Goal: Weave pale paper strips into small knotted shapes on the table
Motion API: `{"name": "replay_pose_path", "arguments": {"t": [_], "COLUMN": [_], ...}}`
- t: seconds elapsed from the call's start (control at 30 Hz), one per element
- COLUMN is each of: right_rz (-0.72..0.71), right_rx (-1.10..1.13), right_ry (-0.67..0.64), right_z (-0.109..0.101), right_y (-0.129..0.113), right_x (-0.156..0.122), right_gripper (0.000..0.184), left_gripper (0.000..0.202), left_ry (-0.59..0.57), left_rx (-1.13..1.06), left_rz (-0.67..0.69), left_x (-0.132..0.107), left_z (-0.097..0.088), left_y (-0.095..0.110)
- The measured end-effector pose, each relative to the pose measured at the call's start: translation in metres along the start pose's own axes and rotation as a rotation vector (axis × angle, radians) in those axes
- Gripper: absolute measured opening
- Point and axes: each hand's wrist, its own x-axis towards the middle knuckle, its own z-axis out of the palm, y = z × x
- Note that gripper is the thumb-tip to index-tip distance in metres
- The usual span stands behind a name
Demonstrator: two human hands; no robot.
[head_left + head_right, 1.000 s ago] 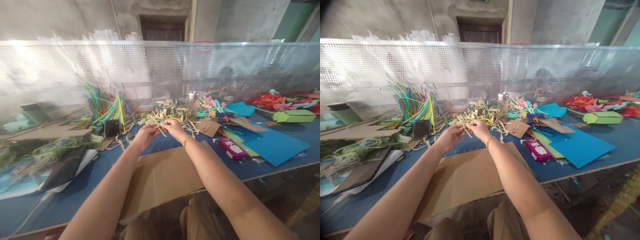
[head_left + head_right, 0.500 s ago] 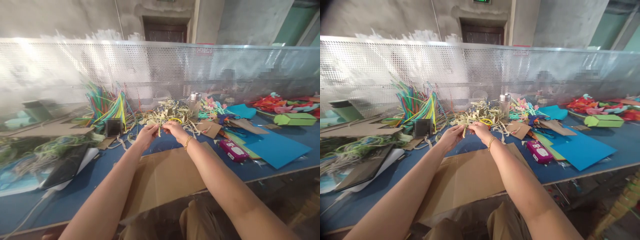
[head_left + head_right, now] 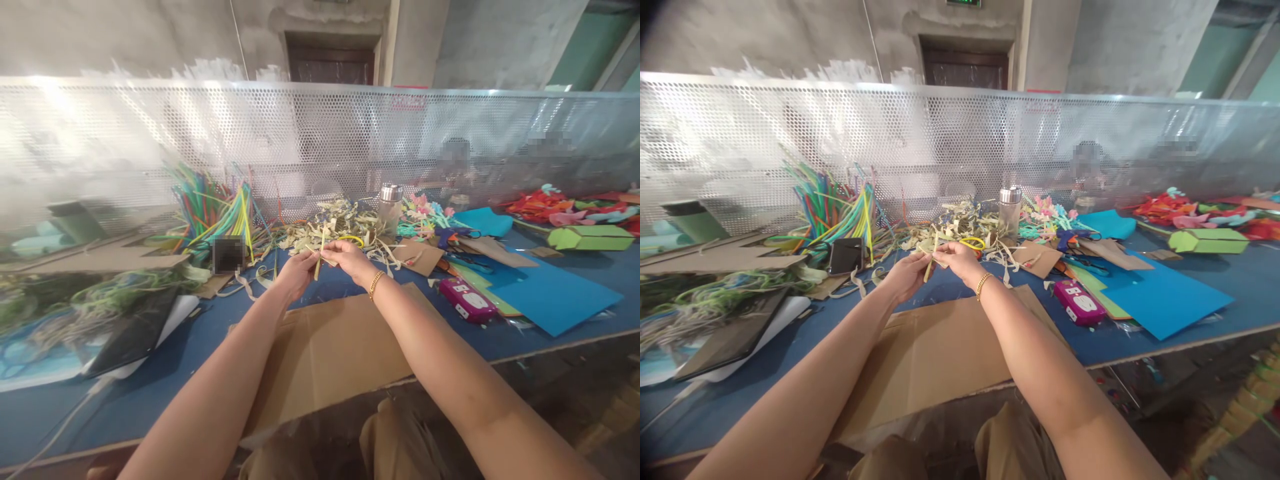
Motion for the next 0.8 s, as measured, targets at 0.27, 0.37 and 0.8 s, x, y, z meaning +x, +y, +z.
{"name": "replay_pose_path", "arguments": {"t": [0.27,0.37,0.8], "right_rz": [-0.193,-0.444,-0.29], "right_rx": [-0.213,-0.517,-0.817], "right_ry": [0.153,0.237,0.182], "right_z": [-0.005,-0.005,0.015], "right_y": [0.004,-0.003,0.002], "right_x": [0.005,0.0,-0.013], "right_gripper": [0.013,0.012,0.024], "left_gripper": [0.028,0.024,0.035], "left_ry": [0.149,0.254,0.307], "left_rx": [-0.08,-0.155,-0.166], "left_rz": [-0.065,-0.043,0.136], "left_x": [0.001,0.005,0.008], "left_z": [-0.006,-0.009,-0.006], "left_y": [0.005,0.003,-0.003]}}
